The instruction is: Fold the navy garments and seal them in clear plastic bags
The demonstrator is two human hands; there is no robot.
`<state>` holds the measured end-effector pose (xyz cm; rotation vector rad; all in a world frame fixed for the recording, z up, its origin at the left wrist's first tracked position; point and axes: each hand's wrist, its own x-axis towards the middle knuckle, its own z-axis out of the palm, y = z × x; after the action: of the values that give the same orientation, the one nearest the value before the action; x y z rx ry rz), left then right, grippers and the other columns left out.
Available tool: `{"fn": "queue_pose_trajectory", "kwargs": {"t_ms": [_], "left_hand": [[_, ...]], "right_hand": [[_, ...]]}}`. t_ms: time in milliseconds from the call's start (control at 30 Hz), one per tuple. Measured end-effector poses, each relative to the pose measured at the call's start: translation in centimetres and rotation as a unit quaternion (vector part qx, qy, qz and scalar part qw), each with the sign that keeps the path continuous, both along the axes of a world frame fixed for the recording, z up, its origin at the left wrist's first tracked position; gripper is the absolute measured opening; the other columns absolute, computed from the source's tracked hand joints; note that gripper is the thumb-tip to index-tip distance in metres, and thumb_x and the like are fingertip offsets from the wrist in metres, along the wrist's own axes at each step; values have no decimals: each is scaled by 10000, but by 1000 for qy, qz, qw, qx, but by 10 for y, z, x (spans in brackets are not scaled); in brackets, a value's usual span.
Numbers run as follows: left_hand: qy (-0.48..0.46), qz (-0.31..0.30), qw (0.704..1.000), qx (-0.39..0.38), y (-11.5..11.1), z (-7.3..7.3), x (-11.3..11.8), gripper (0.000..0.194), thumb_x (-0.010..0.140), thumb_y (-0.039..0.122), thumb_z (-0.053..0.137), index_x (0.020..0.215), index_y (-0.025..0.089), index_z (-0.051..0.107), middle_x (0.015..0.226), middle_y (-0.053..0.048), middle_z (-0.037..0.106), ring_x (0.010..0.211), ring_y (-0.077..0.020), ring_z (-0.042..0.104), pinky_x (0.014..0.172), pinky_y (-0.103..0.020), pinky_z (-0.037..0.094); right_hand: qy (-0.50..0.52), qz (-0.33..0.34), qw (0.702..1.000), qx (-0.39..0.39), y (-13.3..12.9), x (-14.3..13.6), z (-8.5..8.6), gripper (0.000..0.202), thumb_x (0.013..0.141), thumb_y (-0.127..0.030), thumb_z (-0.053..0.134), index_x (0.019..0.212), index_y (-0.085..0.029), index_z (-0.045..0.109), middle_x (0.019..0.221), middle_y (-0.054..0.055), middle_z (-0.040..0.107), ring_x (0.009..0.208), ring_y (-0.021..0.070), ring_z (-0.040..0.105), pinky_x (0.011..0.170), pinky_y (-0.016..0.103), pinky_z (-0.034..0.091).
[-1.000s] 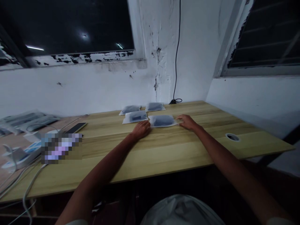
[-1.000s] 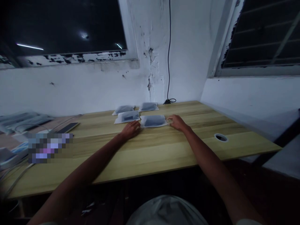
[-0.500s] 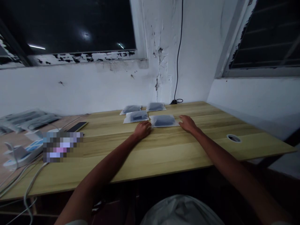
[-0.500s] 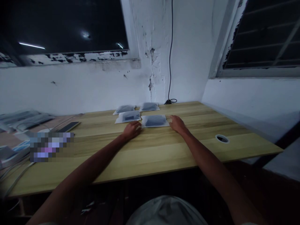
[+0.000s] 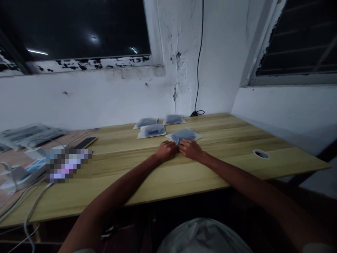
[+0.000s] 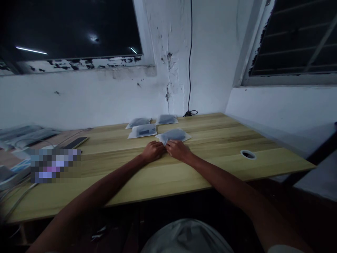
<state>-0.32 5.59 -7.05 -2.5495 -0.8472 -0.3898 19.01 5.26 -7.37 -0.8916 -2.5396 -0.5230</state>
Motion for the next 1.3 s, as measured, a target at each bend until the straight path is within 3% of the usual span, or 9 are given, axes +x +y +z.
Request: {"fn": "queue_pose_trajectory", "kwargs": {"t_ms": [133, 333, 467, 667, 833, 967, 1067, 1167, 1300], "left_hand": [[1, 12, 999, -38, 5, 3, -4, 111, 853, 203, 514, 865, 183, 623, 847, -68, 631, 774, -183, 578, 736, -320, 403], [-110, 83, 989, -59, 29, 4, -34, 158, 861, 174, 474, 772, 187, 604, 840, -83, 647, 779, -202, 595, 736, -323, 432], [-129, 101, 984, -68, 33, 1, -40, 127, 833, 151, 498, 802, 186, 616, 867, -82, 661, 805, -207, 610, 720, -310, 452], [-197, 70, 973, -96, 24, -3, -28, 187, 856, 346, 585, 949, 185, 607, 948, -79, 655, 830, -197, 620, 731, -296, 473], [-192, 91, 973, -94, 24, -2, -26, 152, 904, 254, 488, 825, 176, 591, 851, -74, 630, 754, -181, 603, 695, -286, 454], [-163, 117, 977, -76, 24, -4, -24, 194, 942, 216, 401, 889, 182, 584, 896, -88, 630, 786, -197, 603, 695, -297, 445], [-151, 120, 978, -76, 20, -5, -20, 209, 961, 226, 364, 952, 181, 567, 934, -96, 628, 789, -199, 596, 692, -299, 446], [-151, 105, 979, -85, 16, -5, -16, 207, 965, 235, 359, 975, 185, 559, 951, -94, 626, 796, -194, 592, 710, -295, 454], [-179, 53, 976, -112, 13, -4, -13, 177, 929, 227, 418, 963, 182, 587, 940, -87, 635, 795, -186, 601, 741, -297, 475]], "right_hand": [[1, -27, 999, -26, 13, 10, 4, 149, 876, -174, 556, 810, -159, 688, 878, 87, 678, 818, 183, 606, 730, 287, 435], [90, -228, 967, -66, 41, 68, 14, 164, 811, -180, 556, 804, -181, 720, 898, 87, 715, 820, 195, 626, 685, 266, 406], [112, -264, 953, -92, 46, 89, 15, 142, 764, -176, 575, 797, -197, 711, 921, 66, 719, 828, 197, 628, 669, 262, 390], [145, -219, 959, -109, 42, 85, 17, 70, 739, -210, 631, 789, -198, 679, 892, 43, 706, 796, 177, 610, 672, 248, 385], [175, -163, 966, -94, 32, 75, 20, 81, 763, -242, 673, 823, -189, 684, 868, 59, 694, 833, 204, 612, 752, 282, 446], [176, -16, 982, -62, 18, 44, 11, 187, 884, -235, 565, 1009, -208, 702, 1037, 92, 706, 1014, 231, 616, 935, 363, 460], [136, 74, 985, -80, 12, 17, 0, 278, 888, -225, 557, 1139, -210, 676, 1201, 96, 661, 1141, 234, 580, 1016, 393, 432], [119, 43, 988, -87, 14, 7, -8, 333, 874, -308, 598, 1178, -191, 669, 1249, 130, 616, 1192, 270, 537, 1035, 429, 410], [92, -33, 987, -131, 21, 15, -10, 389, 909, -453, 540, 1167, -198, 680, 1110, 138, 666, 1103, 295, 573, 978, 460, 425]]}}
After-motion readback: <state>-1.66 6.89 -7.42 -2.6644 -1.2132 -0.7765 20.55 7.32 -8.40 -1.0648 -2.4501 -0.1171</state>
